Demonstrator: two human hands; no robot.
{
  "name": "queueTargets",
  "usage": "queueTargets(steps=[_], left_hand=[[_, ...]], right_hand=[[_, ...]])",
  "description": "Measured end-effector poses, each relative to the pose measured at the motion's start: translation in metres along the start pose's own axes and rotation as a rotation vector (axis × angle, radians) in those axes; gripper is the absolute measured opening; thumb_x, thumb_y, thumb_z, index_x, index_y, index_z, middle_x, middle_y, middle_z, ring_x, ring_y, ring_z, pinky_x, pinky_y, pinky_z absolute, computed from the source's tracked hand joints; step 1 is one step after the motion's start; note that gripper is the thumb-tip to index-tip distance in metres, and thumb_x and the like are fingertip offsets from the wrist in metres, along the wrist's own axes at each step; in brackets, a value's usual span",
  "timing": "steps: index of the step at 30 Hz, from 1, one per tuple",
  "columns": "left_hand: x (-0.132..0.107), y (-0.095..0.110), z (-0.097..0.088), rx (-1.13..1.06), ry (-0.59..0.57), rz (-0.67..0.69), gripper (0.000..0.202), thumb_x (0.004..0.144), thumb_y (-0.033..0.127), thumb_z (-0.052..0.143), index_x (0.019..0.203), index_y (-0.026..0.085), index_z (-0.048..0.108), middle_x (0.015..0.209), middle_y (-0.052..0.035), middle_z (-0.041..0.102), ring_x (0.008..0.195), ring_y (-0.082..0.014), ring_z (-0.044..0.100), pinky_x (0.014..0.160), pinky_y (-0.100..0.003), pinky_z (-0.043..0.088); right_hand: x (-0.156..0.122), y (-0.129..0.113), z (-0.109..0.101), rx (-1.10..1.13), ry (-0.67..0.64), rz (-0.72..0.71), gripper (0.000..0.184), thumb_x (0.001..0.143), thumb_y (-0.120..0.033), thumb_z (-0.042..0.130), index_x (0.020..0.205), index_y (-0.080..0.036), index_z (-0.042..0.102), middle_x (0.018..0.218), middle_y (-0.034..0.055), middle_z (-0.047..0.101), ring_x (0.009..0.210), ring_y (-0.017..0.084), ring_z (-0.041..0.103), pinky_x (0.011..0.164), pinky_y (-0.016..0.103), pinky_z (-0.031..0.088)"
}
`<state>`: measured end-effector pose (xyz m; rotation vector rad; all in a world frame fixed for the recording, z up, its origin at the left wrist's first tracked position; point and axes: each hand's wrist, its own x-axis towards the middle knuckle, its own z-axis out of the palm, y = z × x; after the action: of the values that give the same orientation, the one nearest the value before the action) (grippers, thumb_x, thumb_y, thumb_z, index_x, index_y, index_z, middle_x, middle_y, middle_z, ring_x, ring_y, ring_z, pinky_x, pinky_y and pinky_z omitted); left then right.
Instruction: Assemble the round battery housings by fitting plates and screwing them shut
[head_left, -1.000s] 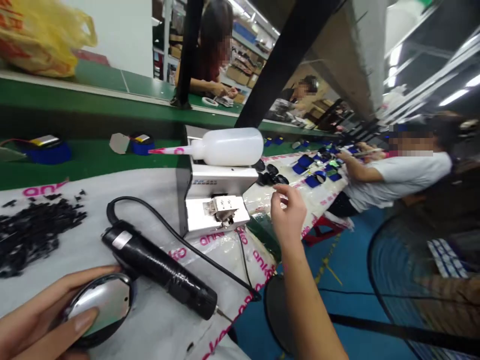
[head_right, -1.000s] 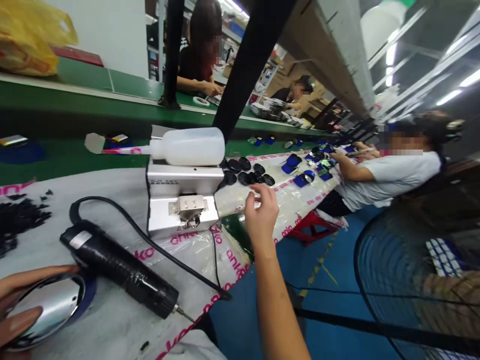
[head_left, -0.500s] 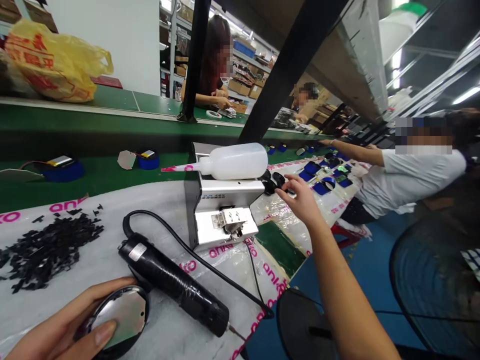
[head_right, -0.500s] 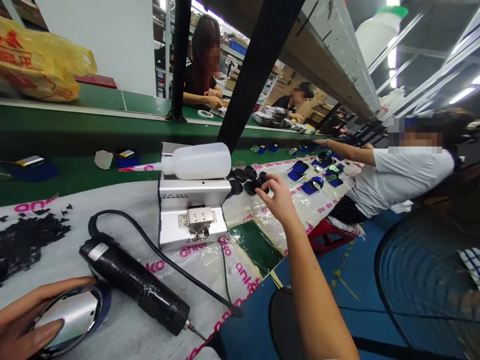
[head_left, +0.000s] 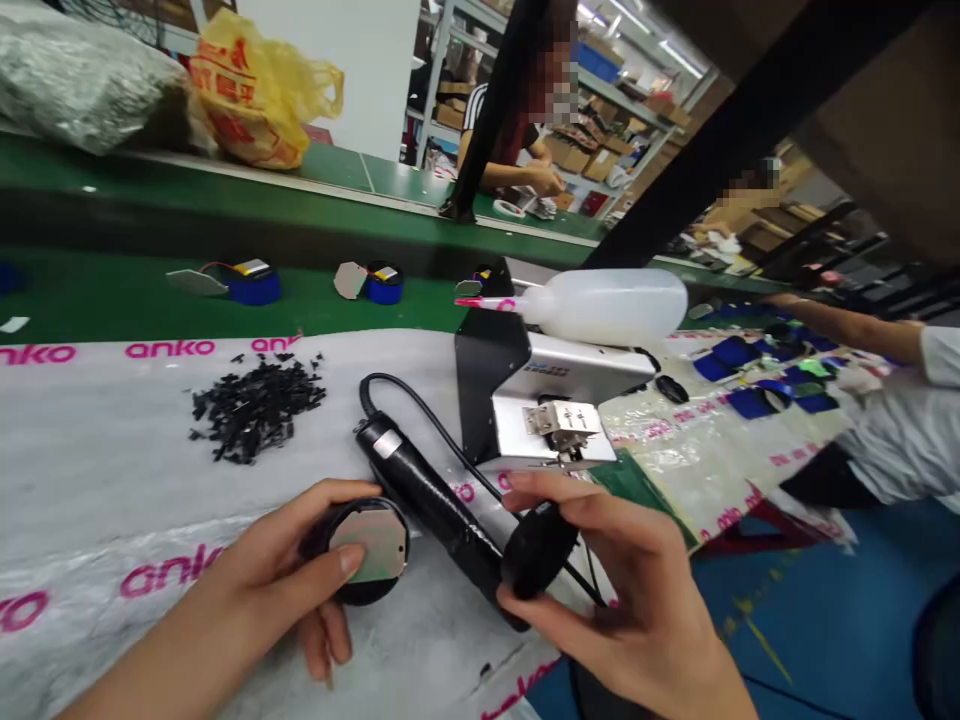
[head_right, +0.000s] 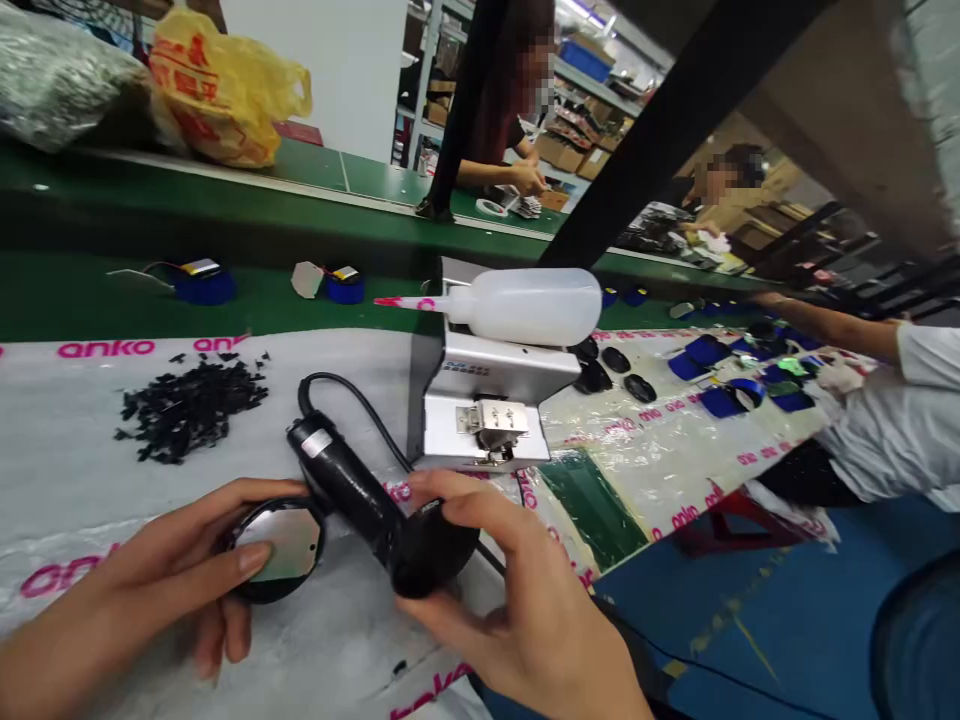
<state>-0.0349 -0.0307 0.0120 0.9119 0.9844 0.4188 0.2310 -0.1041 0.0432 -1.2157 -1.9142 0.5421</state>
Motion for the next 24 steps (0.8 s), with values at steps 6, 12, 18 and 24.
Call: queueTargets(steps=[6, 12, 18, 24], left_hand=[[0.003, -0.007, -0.005, -0.046, -0.092, 0.044, 0.05, 0.086, 0.044, 0.07, 0.128, 0.024, 0.051, 0.095, -0.0047, 0.075, 0.05, -0.0148, 0.069, 0.045, -0.023, 0.056], [0.0, -0.009, -0.003, -0.015, -0.074, 0.066, 0.042, 0.089, 0.041, 0.065, 0.126, 0.025, 0.054, 0.092, -0.0032, 0.073, 0.05, -0.0151, 0.068, 0.045, -0.023, 0.054], [-0.001, -0.005, -0.002, 0.051, -0.047, 0.088, 0.037, 0.087, 0.04, 0.063, 0.118, 0.021, 0.053, 0.071, 0.0018, 0.065, 0.046, -0.0128, 0.061, 0.042, -0.021, 0.05], [-0.002, -0.007, 0.0, 0.01, -0.072, 0.102, 0.037, 0.082, 0.038, 0.065, 0.109, 0.02, 0.047, 0.056, 0.0086, 0.052, 0.042, -0.0101, 0.05, 0.042, -0.019, 0.043]], right_hand=[[0.017, -0.012, 0.009, -0.242, -0.335, -0.143, 0.037, 0.089, -0.012, 0.057, 0.124, -0.022, 0.051, 0.142, 0.0098, 0.04, 0.132, 0.016, 0.047, 0.109, 0.02, 0.042], [0.023, -0.011, 0.026, -0.2, -0.401, -0.156, 0.029, 0.081, -0.013, 0.044, 0.105, -0.018, 0.06, 0.136, 0.0144, 0.036, 0.12, 0.026, 0.053, 0.09, 0.036, 0.056], [0.033, -0.013, 0.039, -0.263, -0.534, -0.053, 0.023, 0.09, -0.021, 0.055, 0.114, -0.023, 0.058, 0.134, 0.0131, 0.039, 0.095, 0.02, 0.061, 0.079, 0.038, 0.06], [0.029, 0.01, 0.051, -0.481, -0.377, -0.306, 0.041, 0.094, -0.032, 0.061, 0.134, -0.025, 0.055, 0.138, 0.0097, 0.053, 0.111, 0.021, 0.065, 0.086, 0.026, 0.061]])
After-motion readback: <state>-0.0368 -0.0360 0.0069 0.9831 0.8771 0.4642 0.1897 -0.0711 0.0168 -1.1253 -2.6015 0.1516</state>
